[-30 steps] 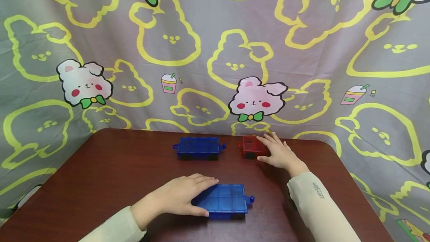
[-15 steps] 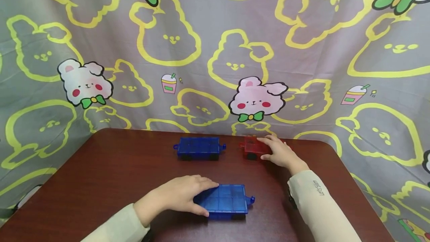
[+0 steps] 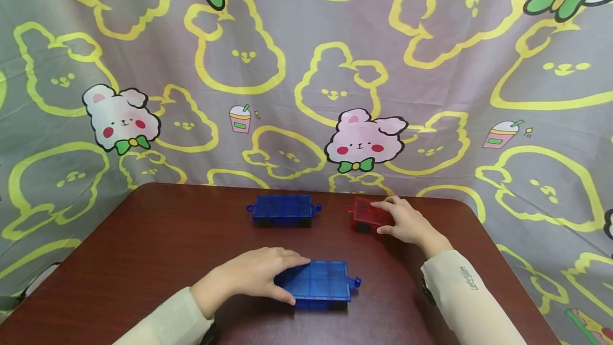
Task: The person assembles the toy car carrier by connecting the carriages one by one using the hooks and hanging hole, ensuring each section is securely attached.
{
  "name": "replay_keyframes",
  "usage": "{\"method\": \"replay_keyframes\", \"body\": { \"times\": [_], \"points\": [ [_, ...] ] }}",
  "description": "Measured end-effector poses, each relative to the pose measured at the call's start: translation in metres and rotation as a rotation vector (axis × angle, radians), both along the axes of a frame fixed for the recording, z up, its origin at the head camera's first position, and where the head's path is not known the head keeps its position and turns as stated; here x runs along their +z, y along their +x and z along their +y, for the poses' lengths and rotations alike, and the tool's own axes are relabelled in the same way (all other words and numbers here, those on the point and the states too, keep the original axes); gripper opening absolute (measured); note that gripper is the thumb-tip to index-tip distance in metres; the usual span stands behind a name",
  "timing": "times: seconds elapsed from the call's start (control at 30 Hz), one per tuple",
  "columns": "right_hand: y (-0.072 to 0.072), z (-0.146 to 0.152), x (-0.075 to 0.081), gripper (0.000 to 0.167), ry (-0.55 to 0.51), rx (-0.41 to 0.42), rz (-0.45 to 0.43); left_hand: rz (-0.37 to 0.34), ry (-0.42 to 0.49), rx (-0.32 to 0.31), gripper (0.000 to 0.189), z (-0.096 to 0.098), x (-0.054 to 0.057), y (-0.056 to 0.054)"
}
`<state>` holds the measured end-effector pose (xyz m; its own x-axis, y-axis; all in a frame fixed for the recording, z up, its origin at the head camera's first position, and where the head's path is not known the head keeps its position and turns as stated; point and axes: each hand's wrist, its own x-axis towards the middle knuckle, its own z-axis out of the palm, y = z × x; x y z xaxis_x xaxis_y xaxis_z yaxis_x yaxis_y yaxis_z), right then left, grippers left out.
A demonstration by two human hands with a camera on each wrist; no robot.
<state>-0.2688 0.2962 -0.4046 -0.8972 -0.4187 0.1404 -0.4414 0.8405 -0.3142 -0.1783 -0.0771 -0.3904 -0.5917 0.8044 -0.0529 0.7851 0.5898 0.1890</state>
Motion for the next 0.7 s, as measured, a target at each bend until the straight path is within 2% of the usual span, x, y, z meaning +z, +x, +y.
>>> {"method": "replay_keyframes", "body": {
  "times": [0.27,0.7],
  "points": [
    [0.024,0.008,0.007,0.066,0.041,0.013,0.046,-0.007,0.001,0.009,0.079,-0.001,-0.002,-0.001],
    [0.065,0.021,0.013,0.067,0.045,0.029,0.127,-0.008,0.008,0.017,0.080,-0.001,-0.004,-0.001]
  ]
}}
